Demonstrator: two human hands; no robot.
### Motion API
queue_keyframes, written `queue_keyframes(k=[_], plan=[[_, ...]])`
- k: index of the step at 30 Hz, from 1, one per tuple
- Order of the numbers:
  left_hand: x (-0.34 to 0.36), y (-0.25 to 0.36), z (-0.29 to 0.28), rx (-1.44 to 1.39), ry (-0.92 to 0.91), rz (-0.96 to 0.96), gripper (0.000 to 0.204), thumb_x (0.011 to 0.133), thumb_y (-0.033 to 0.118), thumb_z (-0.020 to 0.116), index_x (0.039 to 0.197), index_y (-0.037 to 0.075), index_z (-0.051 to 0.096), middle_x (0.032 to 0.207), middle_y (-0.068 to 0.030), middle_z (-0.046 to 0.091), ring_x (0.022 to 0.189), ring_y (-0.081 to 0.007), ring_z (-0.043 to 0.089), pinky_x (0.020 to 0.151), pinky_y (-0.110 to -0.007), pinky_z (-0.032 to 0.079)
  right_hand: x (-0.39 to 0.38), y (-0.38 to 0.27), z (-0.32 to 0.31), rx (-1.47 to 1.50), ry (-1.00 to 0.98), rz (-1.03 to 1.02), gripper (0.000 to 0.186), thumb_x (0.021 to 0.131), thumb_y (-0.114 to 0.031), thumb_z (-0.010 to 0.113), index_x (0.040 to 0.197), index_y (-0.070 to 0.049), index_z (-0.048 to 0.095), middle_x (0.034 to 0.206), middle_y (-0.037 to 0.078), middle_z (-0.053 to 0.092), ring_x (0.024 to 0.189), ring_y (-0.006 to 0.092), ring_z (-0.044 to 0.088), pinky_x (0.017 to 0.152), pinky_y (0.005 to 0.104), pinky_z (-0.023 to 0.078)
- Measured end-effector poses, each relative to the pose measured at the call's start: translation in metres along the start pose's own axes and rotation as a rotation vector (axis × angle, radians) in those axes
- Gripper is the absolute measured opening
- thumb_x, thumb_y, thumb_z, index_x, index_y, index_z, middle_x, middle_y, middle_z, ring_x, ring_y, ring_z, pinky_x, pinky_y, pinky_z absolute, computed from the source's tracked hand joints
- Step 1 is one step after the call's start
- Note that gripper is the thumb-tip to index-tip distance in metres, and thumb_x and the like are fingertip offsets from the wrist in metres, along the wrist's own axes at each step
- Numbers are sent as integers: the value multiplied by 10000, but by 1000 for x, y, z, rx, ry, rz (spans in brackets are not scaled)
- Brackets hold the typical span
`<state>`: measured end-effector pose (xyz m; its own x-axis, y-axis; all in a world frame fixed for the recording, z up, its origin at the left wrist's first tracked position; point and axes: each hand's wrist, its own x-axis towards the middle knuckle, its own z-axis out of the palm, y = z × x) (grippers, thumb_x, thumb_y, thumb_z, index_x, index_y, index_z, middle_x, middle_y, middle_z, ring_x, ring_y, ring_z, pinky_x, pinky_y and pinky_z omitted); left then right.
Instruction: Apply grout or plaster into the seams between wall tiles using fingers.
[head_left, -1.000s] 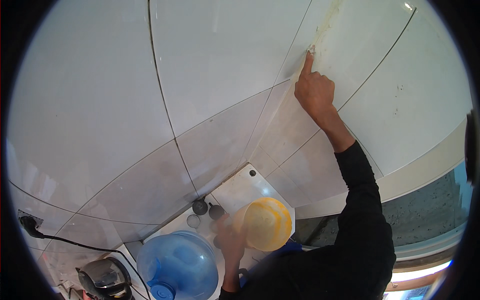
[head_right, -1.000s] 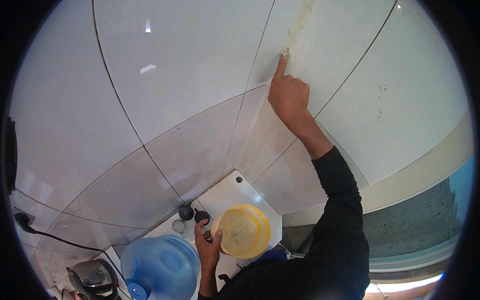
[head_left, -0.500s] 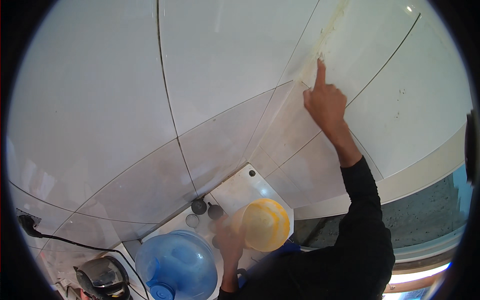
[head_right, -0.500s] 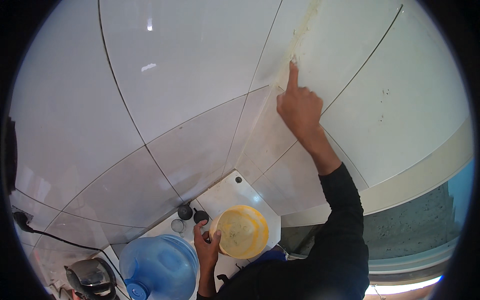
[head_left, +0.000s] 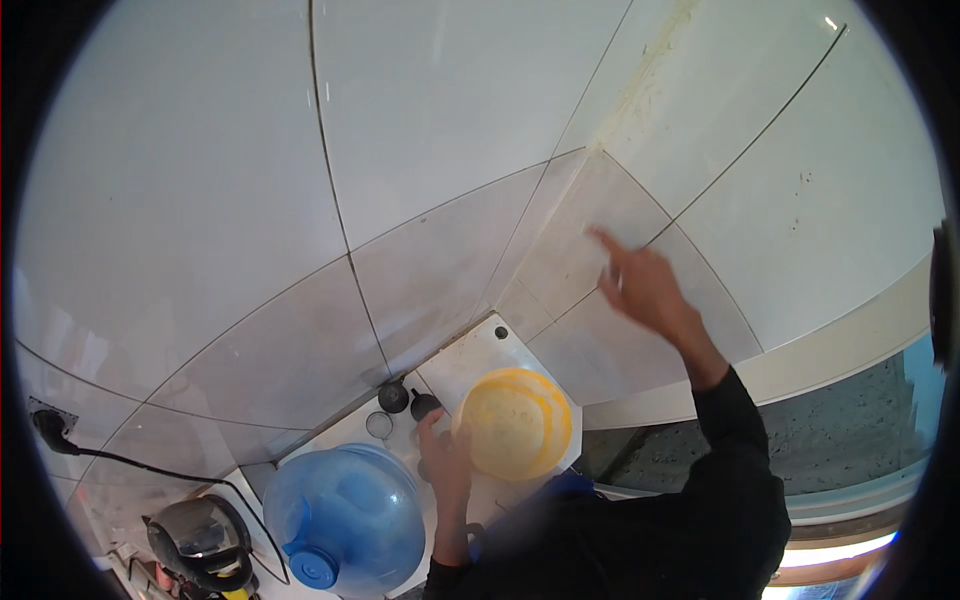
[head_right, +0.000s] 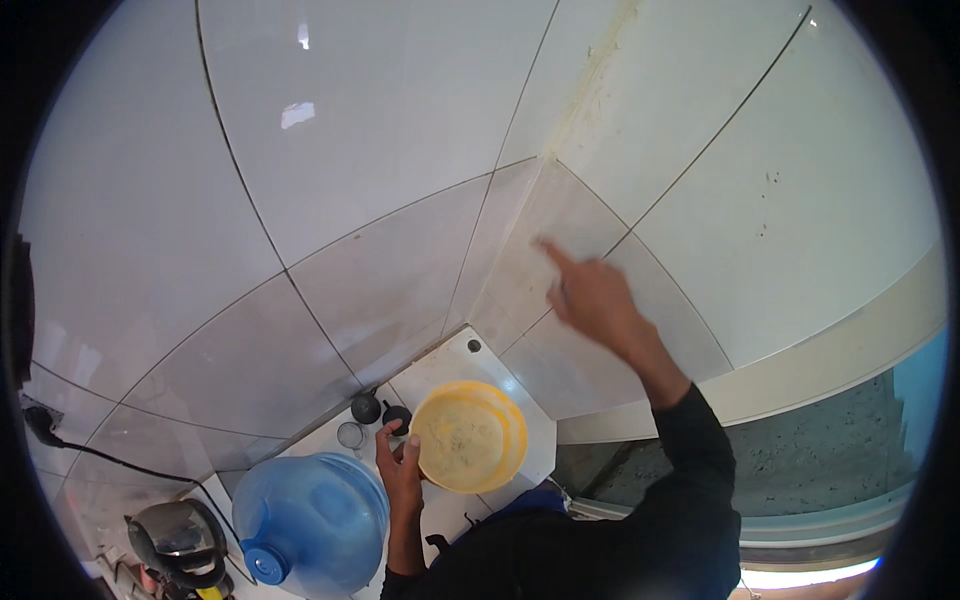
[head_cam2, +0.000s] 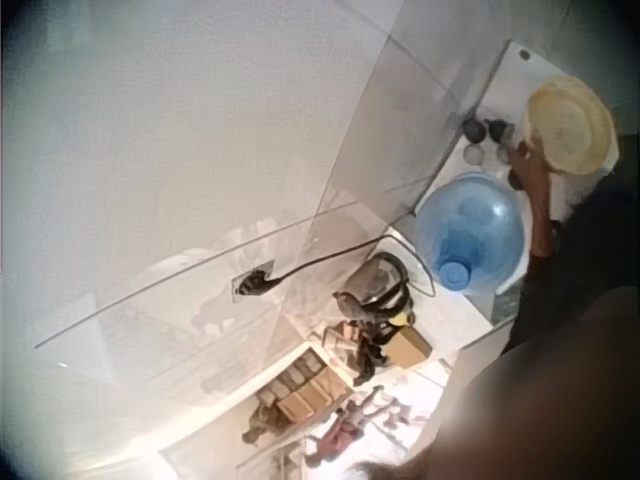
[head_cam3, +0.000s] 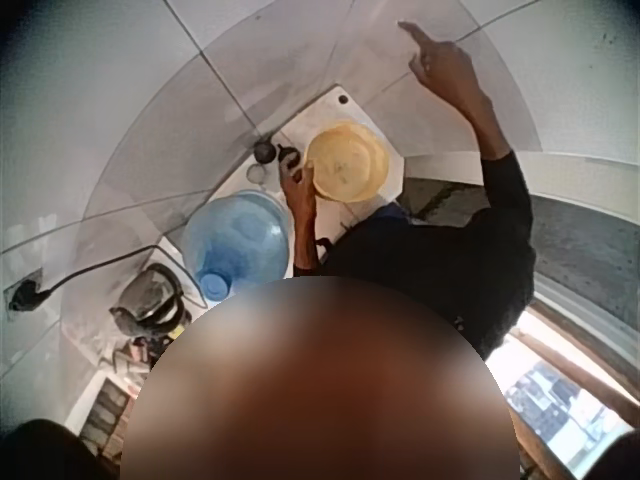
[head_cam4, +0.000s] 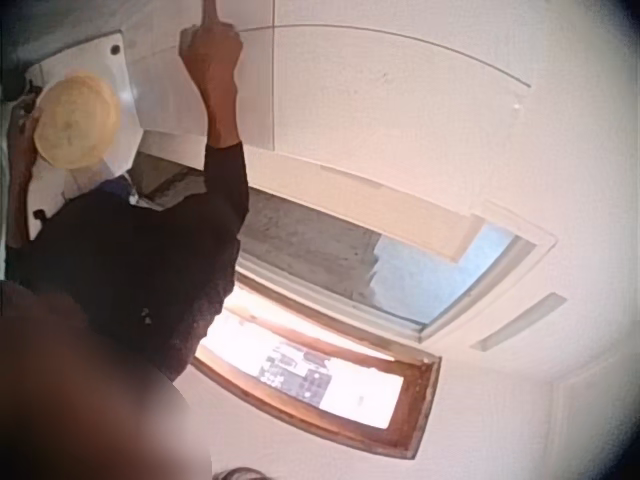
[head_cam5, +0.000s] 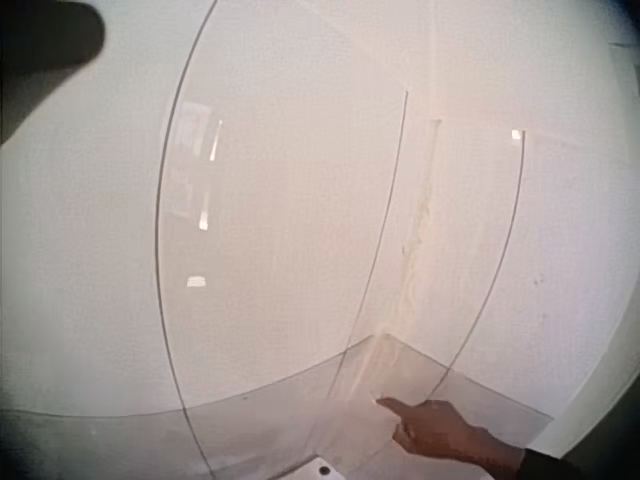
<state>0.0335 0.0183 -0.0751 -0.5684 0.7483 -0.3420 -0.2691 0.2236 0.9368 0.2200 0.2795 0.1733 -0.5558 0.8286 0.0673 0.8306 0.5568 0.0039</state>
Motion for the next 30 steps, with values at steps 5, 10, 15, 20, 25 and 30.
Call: queue_keyframes(k=[5,10,15,20,25,30], plan=[[10,26,0,-312,26,-33,435,1001,304,689,1326,58,538,1170,-91,650,1012,-189,662,832,-321,539,-109,-8,45,63,-381,-304,681,924,-165,607,1568,-299,429,858,145,711,727,400,690,690,515,569],[7,52,11,-440,10,-11,436,998,376,710,1269,69,561,1021,-57,662,901,-139,652,748,-295,548,-175,6,60,52,-347,-357,635,898,-153,638,1480,-383,534,937,72,660,732,322,696,611,457,564],[-5,61,5,-242,-6,-3,509,988,428,704,1315,77,534,992,-65,677,776,-130,651,634,-272,516,-205,30,74,211,-172,-438,709,858,-124,640,1499,-407,527,931,73,638,730,316,697,624,477,566],[-28,91,10,-211,34,142,628,965,499,699,1374,68,496,1039,-126,702,801,-177,704,642,-323,577,-223,50,80,203,-196,-352,587,880,-130,637,1440,-292,577,926,83,666,766,322,691,653,474,556],[-53,112,22,-88,83,138,642,982,546,613,1368,37,544,1091,-73,666,914,-148,680,717,-285,561,-233,26,95,616,16,-164,456,883,-95,652,1335,-88,588,938,115,700,752,353,692,639,480,559],[-53,88,21,-258,-44,28,651,965,532,678,1352,34,513,1044,-110,690,872,-186,711,637,-300,597,-233,-6,110,554,176,-167,443,864,-71,656,1304,-85,607,909,105,676,726,334,691,606,459,566]])
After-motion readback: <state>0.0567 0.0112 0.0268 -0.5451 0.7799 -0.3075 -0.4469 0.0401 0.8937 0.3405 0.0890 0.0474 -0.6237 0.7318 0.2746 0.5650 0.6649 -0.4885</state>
